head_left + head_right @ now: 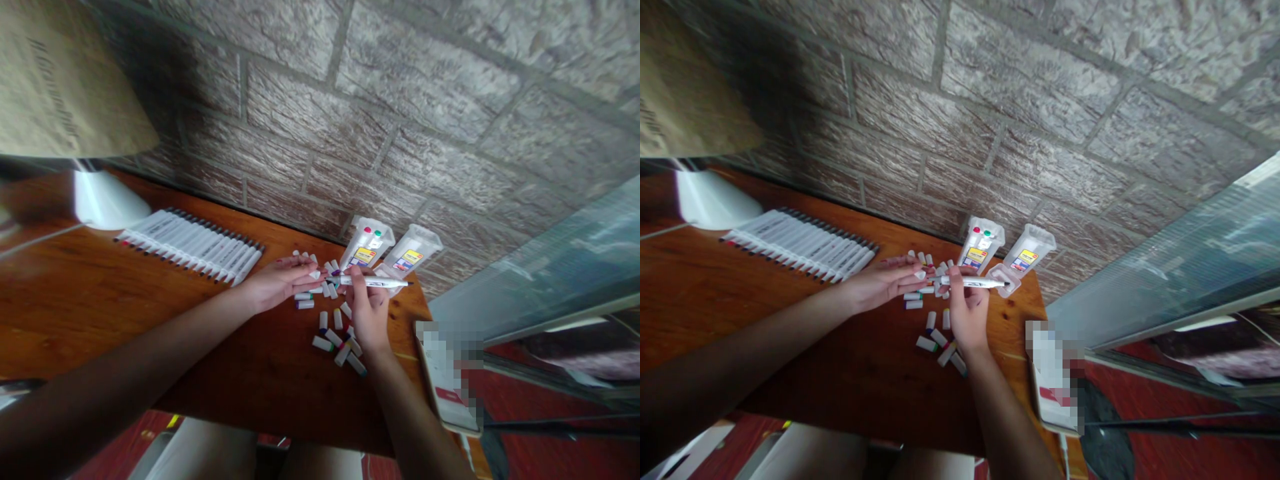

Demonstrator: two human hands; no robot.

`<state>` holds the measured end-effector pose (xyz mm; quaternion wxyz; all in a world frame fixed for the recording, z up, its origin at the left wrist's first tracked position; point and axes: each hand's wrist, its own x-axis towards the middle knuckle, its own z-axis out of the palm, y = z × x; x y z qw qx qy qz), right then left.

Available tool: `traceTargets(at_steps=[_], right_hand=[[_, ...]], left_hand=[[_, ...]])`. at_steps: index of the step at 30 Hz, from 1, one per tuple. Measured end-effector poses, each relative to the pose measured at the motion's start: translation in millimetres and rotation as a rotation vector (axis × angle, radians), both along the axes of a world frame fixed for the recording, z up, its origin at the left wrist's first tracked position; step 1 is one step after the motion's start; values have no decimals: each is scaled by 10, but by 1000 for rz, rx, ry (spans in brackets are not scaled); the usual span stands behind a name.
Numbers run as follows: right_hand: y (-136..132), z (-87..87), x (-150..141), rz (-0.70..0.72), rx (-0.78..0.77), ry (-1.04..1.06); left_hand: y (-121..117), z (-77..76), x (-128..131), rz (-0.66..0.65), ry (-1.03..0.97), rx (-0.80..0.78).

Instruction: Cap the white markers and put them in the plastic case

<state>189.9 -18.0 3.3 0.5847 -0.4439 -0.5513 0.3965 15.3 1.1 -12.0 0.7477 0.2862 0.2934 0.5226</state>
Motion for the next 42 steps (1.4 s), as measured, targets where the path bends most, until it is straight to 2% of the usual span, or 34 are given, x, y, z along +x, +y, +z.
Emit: traceTargets(at_steps=[8, 12, 17, 22, 26, 30, 37, 42], right_hand=[[-6, 3, -47, 52, 32, -48], [-28, 7, -76, 125, 76, -43], [-53, 34, -66, 179, -45, -54], [-20, 6, -46, 217, -100, -21], [13, -30, -45, 210, -115, 24], [25, -10, -46, 193, -116, 56], [55, 4, -18, 166, -73, 99], [78, -19, 5, 154, -60, 115]], left_hand=[[21, -33, -15, -26, 128, 56], [21, -46, -19, -52, 149, 124], [18, -42, -18, -31, 192, 166], [16, -82, -5, 6, 283, 238], [-3, -78, 0, 30, 407, 351], [-28, -36, 10, -3, 448, 407], [-25, -29, 17, -24, 460, 346], [-43, -14, 6, -20, 466, 375]])
